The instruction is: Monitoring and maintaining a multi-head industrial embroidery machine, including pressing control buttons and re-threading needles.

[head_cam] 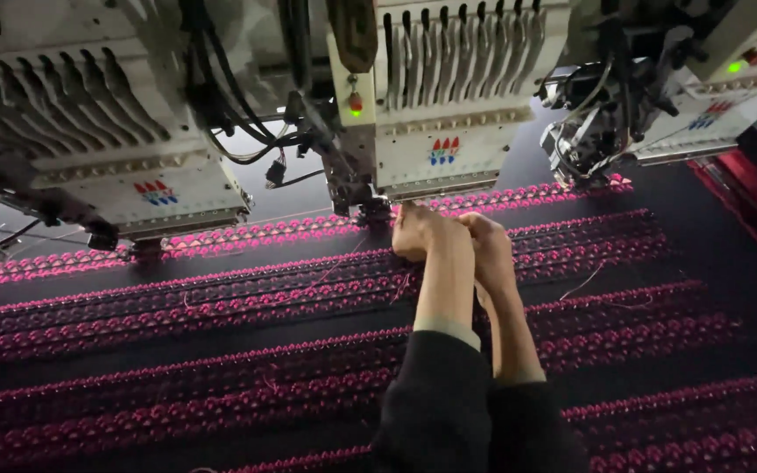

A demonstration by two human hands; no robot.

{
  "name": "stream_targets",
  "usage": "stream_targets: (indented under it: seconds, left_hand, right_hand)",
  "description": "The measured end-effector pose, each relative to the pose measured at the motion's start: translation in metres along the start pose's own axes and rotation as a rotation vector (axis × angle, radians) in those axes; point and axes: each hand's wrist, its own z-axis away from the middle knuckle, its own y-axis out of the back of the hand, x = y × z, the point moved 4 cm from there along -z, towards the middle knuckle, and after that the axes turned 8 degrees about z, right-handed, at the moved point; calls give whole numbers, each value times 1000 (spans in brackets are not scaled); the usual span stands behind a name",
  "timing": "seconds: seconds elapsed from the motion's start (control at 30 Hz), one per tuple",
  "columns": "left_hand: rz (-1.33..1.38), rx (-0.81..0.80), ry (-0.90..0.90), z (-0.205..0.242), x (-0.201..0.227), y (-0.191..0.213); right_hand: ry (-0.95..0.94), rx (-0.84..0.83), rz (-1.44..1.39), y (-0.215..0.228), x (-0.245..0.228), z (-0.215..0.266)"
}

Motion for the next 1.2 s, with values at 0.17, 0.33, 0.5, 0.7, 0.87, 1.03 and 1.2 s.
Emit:
stream_targets:
  seconds: [0.17,0.33,0.5,0.7,0.87,1.03,1.2]
  left_hand:
    - [157,-40,-206,35,-1,33]
    - [210,-283,-297,80,4,104]
    - [-324,-501,-840,115,18,167]
    - [-746,-575,-1092,125,-25,189]
    - [-542,-619,-1057,155,2,224]
    - [-296,-719,-591,128,67,165]
    - [-401,-724,-511,125,52,168]
  right_hand:
    - [-100,26,-91,0,3,-4]
    - [-145,-51,-242,2,-37,15]
    - [-62,-326,-493,15,-105,35]
    - [69,-712,-305,17,-78,43]
    - [87,-767,-326,50,-43,54]
    - [151,-889,-141,65,-55,65]
    - [112,-896,-47,54,-62,66]
